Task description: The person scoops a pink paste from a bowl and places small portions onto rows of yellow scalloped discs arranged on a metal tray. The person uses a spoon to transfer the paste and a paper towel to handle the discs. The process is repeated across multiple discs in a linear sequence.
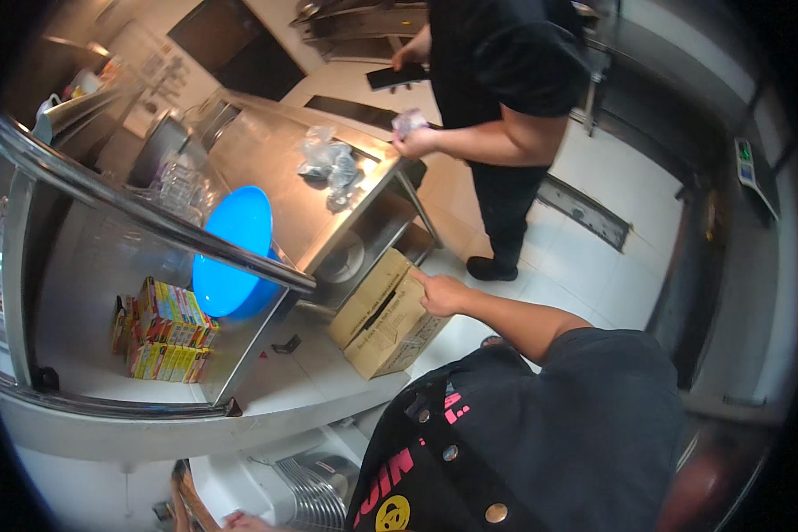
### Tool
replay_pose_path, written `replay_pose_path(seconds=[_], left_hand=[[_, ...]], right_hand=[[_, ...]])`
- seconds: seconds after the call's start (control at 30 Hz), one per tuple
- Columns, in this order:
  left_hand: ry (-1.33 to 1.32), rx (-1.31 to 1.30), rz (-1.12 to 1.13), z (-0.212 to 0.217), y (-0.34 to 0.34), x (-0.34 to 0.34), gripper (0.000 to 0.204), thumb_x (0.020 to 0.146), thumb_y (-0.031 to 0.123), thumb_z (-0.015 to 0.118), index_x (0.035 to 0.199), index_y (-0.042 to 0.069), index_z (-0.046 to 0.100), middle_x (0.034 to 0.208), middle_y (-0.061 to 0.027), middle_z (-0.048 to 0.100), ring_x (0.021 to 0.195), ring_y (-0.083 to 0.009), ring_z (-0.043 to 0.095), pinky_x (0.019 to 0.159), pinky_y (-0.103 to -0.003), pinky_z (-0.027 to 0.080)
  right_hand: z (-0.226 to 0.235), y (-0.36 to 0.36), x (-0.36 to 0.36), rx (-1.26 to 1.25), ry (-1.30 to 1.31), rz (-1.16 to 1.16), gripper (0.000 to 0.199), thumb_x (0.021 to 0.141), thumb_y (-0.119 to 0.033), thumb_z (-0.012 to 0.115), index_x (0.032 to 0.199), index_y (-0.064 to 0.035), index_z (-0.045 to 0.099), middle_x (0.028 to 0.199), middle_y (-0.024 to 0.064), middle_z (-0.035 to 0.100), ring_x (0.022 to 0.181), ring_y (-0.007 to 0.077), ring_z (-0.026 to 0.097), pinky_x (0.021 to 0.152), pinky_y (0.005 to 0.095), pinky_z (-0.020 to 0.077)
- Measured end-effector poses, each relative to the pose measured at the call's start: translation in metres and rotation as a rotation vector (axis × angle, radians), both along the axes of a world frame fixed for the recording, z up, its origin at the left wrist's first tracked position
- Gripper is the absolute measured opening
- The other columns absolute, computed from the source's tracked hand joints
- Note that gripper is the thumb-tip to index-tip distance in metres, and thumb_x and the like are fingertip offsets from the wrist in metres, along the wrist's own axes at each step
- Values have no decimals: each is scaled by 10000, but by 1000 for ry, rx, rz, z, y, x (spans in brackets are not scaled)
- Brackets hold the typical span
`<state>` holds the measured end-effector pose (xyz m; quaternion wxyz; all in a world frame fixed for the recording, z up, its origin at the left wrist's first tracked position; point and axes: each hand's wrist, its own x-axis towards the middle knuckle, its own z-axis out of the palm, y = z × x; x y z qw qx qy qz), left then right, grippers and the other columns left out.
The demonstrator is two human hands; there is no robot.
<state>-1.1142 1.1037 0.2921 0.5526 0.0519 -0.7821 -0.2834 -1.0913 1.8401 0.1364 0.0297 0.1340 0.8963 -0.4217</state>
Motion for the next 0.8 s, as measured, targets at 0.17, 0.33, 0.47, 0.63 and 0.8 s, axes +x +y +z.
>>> replay_pose_path(seconds=[0.17,0.33,0.47,0.63,0.8], left_hand=[[-682,-434,-1,-198,69,152,228,938,220,660,830,24,616,667,-103,563,625,-260,620,552,-448,477],[-1479,-62,0,-284,150,286,436,905,313,700,635,-8,581,546,-157,585,511,-323,628,515,-485,481],[-1739,350,82,-297,198,352,432,927,314,676,643,1,589,568,-151,596,541,-316,640,534,-480,494],[-1713,449,59,-280,188,345,430,956,315,647,653,13,599,595,-145,610,579,-307,654,557,-473,509],[-1546,588,40,-275,141,342,434,984,316,617,663,24,609,623,-138,624,617,-298,669,580,-466,525]], right_hand=[[15,42,-130,-122,272,-154,819,915,-150,594,1655,-47,258,997,296,726,876,438,718,824,505,570],[30,112,-276,-176,298,-300,921,896,-211,665,1691,-81,217,1022,246,747,819,335,729,780,434,580],[49,100,-295,-415,190,-376,689,909,-272,686,1516,-22,474,1236,273,718,1094,382,715,943,449,555],[-74,68,-244,-441,376,-297,380,953,-382,672,1024,-9,680,1039,236,734,974,388,711,884,494,544],[-152,-107,-69,-227,-69,94,378,935,-340,640,823,3,752,865,261,745,776,413,729,741,518,569]])
